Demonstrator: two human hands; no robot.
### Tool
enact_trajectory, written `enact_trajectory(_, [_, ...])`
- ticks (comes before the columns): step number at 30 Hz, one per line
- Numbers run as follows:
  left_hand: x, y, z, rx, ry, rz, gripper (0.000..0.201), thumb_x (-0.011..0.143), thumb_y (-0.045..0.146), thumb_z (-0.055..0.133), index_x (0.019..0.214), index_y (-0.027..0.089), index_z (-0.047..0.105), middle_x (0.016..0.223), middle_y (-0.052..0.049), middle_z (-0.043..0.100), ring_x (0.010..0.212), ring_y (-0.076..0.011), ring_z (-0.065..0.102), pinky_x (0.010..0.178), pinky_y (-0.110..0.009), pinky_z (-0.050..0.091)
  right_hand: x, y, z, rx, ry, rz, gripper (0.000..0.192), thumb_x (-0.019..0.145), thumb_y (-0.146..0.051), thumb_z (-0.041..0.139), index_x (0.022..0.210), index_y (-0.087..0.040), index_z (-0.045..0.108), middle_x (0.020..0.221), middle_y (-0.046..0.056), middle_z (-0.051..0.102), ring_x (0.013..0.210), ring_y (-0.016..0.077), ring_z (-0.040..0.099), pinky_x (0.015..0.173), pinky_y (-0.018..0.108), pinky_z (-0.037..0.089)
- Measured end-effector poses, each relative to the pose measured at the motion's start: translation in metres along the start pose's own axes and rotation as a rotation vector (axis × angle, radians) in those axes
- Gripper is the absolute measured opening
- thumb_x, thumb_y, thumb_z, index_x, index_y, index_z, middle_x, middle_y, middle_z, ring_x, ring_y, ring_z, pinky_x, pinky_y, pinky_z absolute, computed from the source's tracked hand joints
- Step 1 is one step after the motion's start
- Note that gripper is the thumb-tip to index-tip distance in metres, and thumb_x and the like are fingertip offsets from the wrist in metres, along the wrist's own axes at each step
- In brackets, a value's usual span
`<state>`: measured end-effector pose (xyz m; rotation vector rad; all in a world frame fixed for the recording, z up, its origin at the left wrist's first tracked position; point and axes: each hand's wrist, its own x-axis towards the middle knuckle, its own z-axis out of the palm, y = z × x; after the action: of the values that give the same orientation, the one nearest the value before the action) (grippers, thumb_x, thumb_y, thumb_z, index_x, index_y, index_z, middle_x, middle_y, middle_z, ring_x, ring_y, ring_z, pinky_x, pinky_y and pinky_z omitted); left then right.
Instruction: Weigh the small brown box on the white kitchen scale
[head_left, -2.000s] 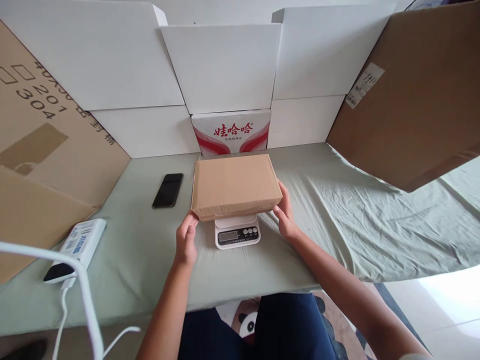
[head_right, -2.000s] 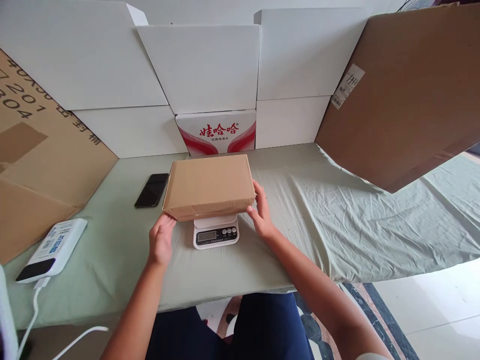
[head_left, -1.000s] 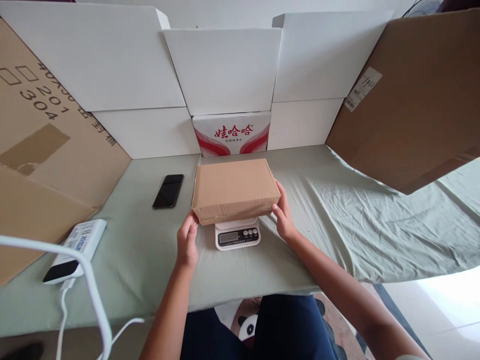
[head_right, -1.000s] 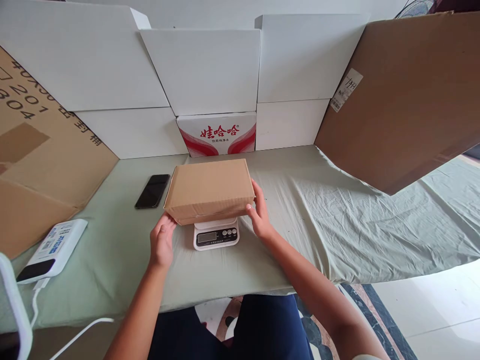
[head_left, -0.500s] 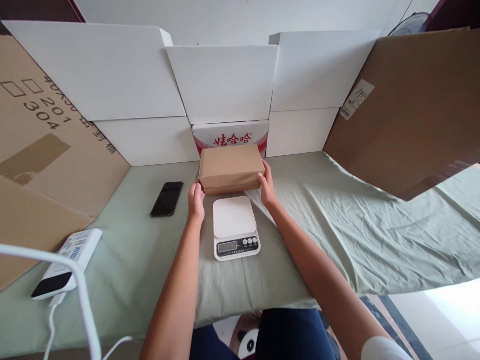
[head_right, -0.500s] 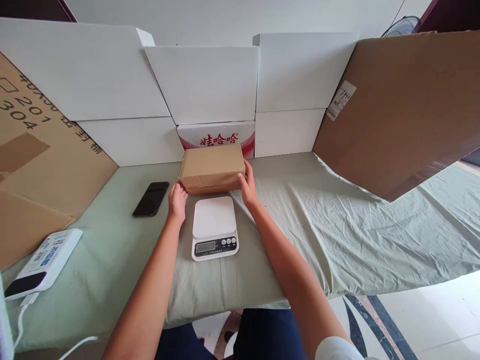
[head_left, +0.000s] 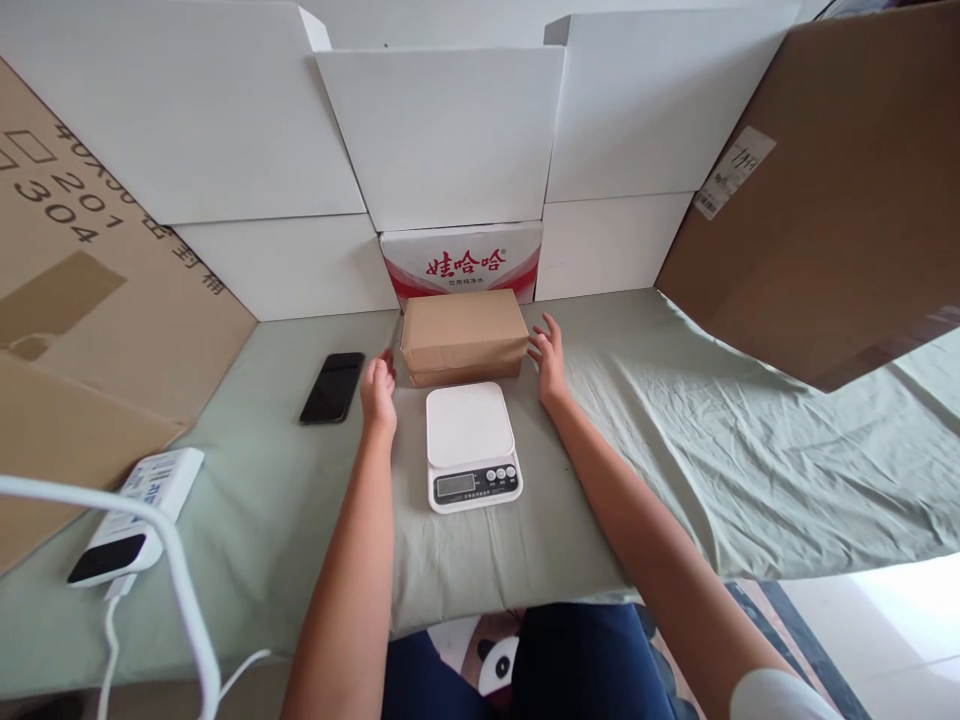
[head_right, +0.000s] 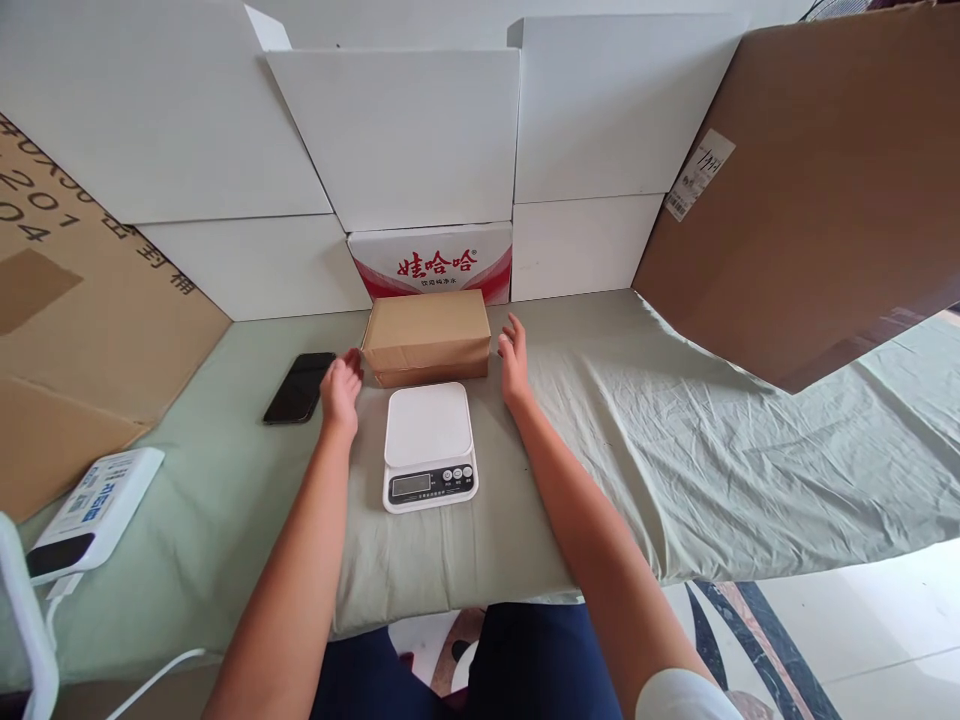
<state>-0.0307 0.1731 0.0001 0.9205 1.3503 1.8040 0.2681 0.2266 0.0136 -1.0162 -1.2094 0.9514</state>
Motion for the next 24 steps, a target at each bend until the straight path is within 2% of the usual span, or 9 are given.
enact_trajectory(3, [0.004,0.004,-0.011,-0.014,0.028,0.000,0.060,0.092,0.066,0.057,0.132,0.023,0.069,0.154,-0.017,0.061,0.148,-0.0267,0.054,0.122,-0.044,0.041,0.003,0.002,-0.011,0.000,0.032,0.019,0.078,0.093,-0.069,0.043,0.162,-0.034,0.031,0.161,0.011,0.048,0.153,0.0260,0.044,0.122,0.053,0.043])
enact_trajectory(5, [0.005,0.004,-0.013,-0.003,-0.007,-0.001,0.063,0.090,0.069,0.057,0.133,0.024,0.070,0.154,-0.018,0.061,0.149,-0.0278,0.053,0.122,-0.046,0.041,0.002,0.002,-0.012,0.007,0.010,0.025,0.077,0.094,-0.068,0.043,0.161,-0.033,0.033,0.161,0.011,0.048,0.155,0.0258,0.043,0.123,0.053,0.042])
enact_trajectory(9, [0.000,-0.001,-0.005,0.005,-0.089,0.004,0.070,0.086,0.075,0.061,0.133,0.023,0.072,0.152,-0.019,0.063,0.148,-0.0321,0.053,0.121,-0.048,0.042,-0.008,-0.003,-0.001,0.033,-0.103,-0.006,0.076,0.094,-0.067,0.048,0.160,-0.029,0.037,0.164,0.012,0.047,0.154,0.0276,0.044,0.125,0.054,0.040])
enact_trajectory(13, [-0.005,-0.007,0.003,0.002,-0.129,0.003,0.074,0.084,0.076,0.064,0.133,0.021,0.072,0.144,-0.020,0.068,0.141,-0.0348,0.061,0.119,-0.051,0.045,-0.017,-0.011,0.007,0.000,-0.190,-0.088,0.077,0.094,-0.069,0.052,0.157,-0.027,0.042,0.166,0.010,0.049,0.153,0.0299,0.046,0.129,0.052,0.036])
enact_trajectory(17, [-0.007,-0.009,0.005,0.004,-0.145,0.005,0.076,0.083,0.076,0.065,0.132,0.019,0.072,0.140,-0.021,0.070,0.138,-0.0348,0.063,0.116,-0.050,0.047,-0.020,-0.018,0.008,-0.013,-0.197,-0.106,0.082,0.092,-0.073,0.054,0.157,-0.026,0.043,0.167,0.009,0.047,0.157,0.0312,0.040,0.131,0.052,0.034])
enact_trajectory(24, [-0.005,-0.011,0.006,0.011,-0.137,-0.007,0.075,0.083,0.076,0.065,0.130,0.018,0.071,0.138,-0.021,0.071,0.136,-0.0339,0.064,0.115,-0.049,0.049,-0.019,-0.018,0.009,-0.018,-0.215,-0.099,0.081,0.091,-0.071,0.055,0.157,-0.026,0.043,0.165,0.009,0.050,0.156,0.0306,0.042,0.132,0.052,0.033])
